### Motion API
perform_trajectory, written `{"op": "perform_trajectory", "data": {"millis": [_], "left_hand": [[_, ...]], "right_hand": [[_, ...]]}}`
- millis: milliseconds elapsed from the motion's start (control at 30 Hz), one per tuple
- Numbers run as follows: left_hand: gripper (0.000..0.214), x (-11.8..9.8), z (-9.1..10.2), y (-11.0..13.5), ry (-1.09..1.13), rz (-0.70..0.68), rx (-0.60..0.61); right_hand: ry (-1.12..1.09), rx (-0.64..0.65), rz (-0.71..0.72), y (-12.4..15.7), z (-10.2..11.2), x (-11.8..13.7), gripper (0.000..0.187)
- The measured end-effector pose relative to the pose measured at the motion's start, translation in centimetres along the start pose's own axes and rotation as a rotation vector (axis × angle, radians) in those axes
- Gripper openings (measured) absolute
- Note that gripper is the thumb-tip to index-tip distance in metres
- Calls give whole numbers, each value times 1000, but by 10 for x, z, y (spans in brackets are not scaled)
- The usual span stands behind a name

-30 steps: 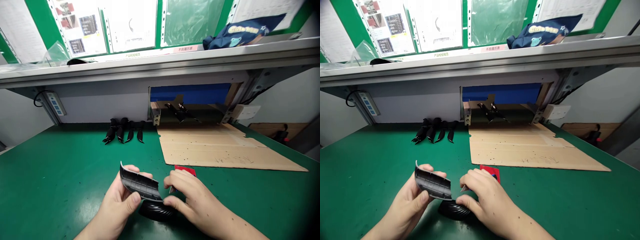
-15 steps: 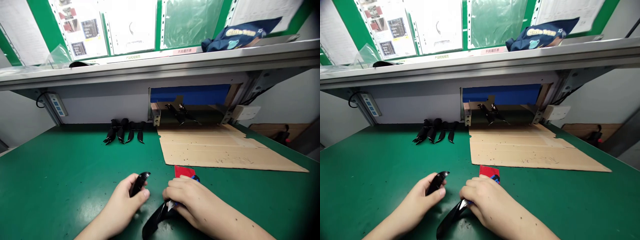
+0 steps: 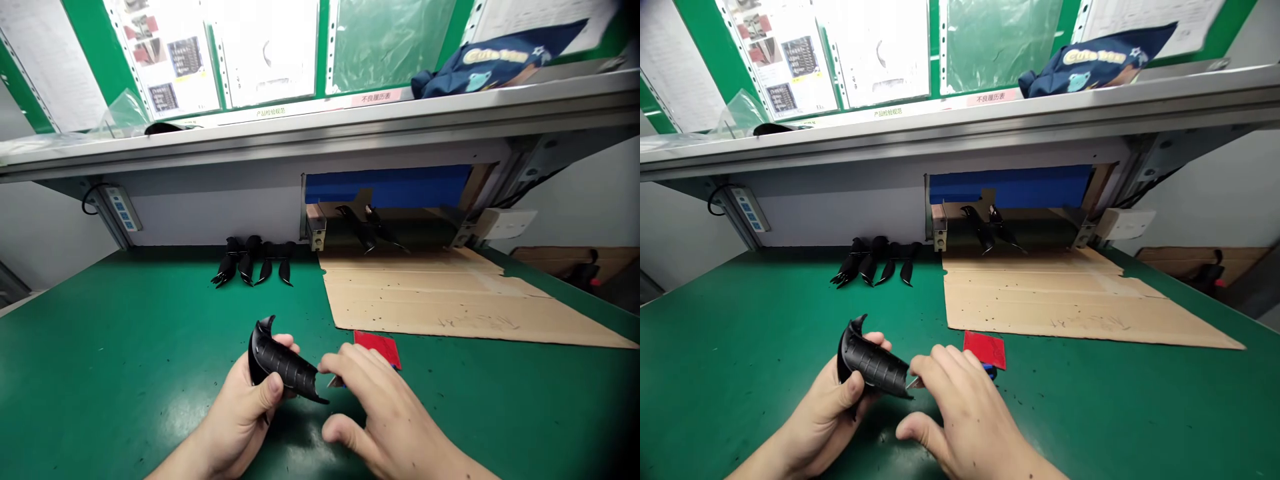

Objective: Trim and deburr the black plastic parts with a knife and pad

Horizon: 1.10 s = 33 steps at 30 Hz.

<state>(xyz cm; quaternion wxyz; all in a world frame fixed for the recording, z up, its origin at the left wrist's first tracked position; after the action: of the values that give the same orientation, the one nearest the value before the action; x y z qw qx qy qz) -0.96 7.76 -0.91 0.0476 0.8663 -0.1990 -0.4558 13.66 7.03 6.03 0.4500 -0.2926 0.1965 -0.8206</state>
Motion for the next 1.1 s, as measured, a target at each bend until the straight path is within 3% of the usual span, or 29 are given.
{"op": "perform_trajectory", "data": {"millis": [300, 400, 600, 800, 967, 1100], "left_hand": [[45, -15, -12, 8, -104, -144, 78], [46, -15, -13, 9, -83, -150, 86], [45, -12, -11, 10, -59, -121, 84], [41, -21, -10, 12, -245, -196, 105], [40, -23, -8, 12, -305, -240, 85], [43, -13, -6, 9, -72, -166, 55]], "right_hand": [[144, 38, -26, 1, -6, -4, 68], [201, -1, -25, -1, -1, -3, 72], [238, -7, 17, -6, -1, 5, 70], [217, 38, 20, -2, -10, 1, 69], [-7, 123, -20, -1, -18, -3, 68], [-216, -48, -146, 0, -7, -9, 65]]}}
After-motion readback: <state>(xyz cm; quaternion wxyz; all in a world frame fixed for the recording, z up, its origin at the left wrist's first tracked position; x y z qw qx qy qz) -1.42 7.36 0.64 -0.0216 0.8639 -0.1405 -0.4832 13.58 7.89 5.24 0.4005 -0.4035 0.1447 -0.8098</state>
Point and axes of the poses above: each hand's wrist, its own y-axis away from the middle knuckle, its own z-axis out of the back of the hand, x = y × z, the point moved 9 cm from there along -y, towards the middle knuckle, and after that the axes turned 12 degrees about z, right-handed, at the moved point
